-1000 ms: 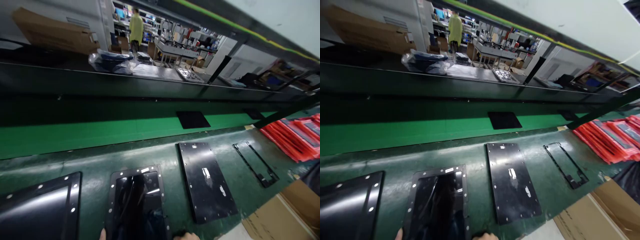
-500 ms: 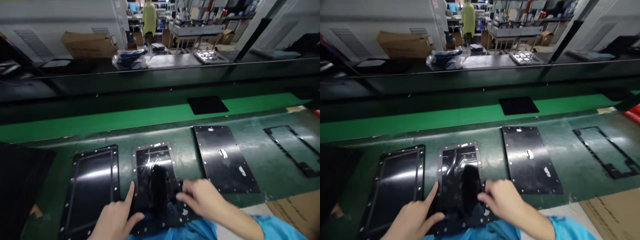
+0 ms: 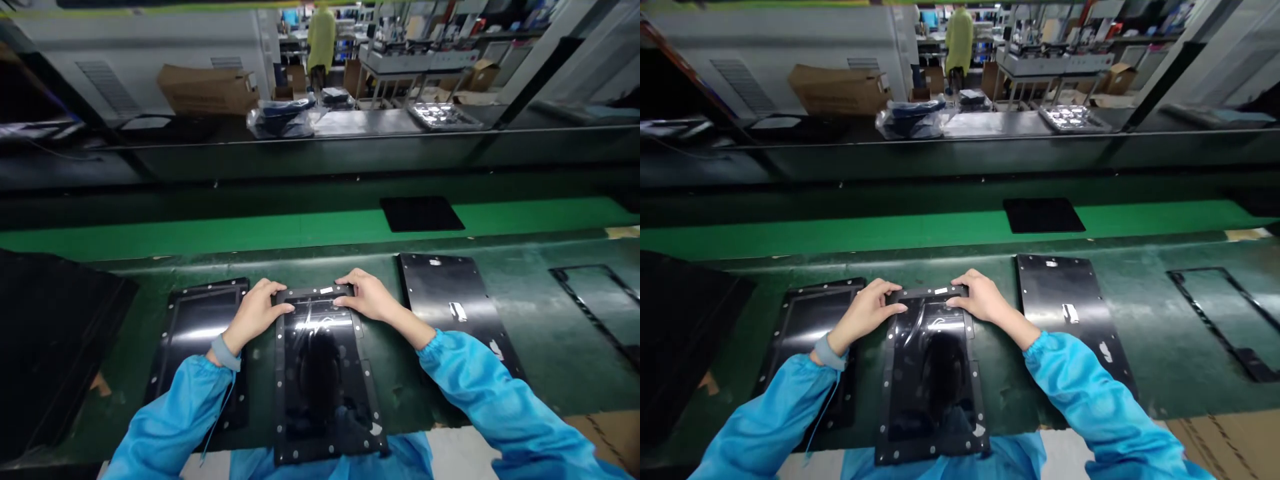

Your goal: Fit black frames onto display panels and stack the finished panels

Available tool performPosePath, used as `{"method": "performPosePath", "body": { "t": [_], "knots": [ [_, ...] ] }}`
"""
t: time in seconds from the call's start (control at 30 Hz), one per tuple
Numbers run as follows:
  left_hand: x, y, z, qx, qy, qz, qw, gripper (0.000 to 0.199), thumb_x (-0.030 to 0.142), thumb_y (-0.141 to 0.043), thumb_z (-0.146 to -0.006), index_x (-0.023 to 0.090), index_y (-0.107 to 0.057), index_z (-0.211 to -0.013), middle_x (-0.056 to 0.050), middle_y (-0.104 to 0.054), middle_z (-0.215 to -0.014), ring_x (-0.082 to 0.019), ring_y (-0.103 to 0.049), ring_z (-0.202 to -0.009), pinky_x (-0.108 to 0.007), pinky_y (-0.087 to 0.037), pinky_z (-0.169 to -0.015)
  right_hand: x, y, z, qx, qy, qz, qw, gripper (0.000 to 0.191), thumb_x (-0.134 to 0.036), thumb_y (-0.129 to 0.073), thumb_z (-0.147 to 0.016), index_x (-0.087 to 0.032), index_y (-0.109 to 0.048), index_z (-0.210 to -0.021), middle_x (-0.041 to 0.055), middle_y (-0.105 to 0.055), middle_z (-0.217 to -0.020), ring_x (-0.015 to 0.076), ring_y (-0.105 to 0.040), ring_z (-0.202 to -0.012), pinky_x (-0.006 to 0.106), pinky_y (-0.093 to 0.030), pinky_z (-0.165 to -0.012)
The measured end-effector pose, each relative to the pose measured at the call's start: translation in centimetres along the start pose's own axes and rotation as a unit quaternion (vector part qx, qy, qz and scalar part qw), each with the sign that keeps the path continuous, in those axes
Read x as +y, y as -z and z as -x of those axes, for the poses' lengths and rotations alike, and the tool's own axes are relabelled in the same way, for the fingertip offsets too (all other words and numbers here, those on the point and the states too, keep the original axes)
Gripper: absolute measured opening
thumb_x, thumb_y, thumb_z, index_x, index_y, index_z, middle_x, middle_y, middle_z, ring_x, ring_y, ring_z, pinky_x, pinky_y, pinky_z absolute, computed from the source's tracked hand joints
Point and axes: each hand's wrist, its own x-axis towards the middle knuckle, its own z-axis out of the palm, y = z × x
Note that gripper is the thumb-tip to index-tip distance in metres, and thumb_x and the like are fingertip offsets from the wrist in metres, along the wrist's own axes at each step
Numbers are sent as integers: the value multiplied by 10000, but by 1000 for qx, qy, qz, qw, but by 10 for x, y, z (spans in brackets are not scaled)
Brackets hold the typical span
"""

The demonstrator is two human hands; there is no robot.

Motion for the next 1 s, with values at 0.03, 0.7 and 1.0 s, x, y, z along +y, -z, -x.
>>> {"method": "performPosePath", "body": {
  "t": [0.03,0.7,1.0],
  "knots": [
    [1,1,-1,-10,19,5,1000,433,454,-835,-792,207,-733,-1133,18,-635,-848,-164,-596,-706,-296,-441,-686,0,0,1,0,-7,-5,1000,466,-372,-939,-756,-230,-778,-1169,27,-652,-981,184,-636,-844,320,-510,-809],
    [25,7,87,222,76,-70,970,374,412,-588,-1023,208,-664,-1327,-106,-695,-1202,-248,-658,-1115,-361,-517,-982,9,-1,-12,64,30,68,995,650,-768,-432,-964,-246,-785,-1125,81,-705,-1009,235,-667,-799,386,-528,-762],
    [-72,0,273,408,453,102,786,1057,802,-685,-771,135,-364,-1526,-42,-670,-903,-291,-699,-819,-431,-573,-746,4,2,-24,60,15,89,994,703,-827,-485,-866,-227,-806,-1040,122,-765,-1112,265,-678,-743,415,-534,-703]
  ]
}}
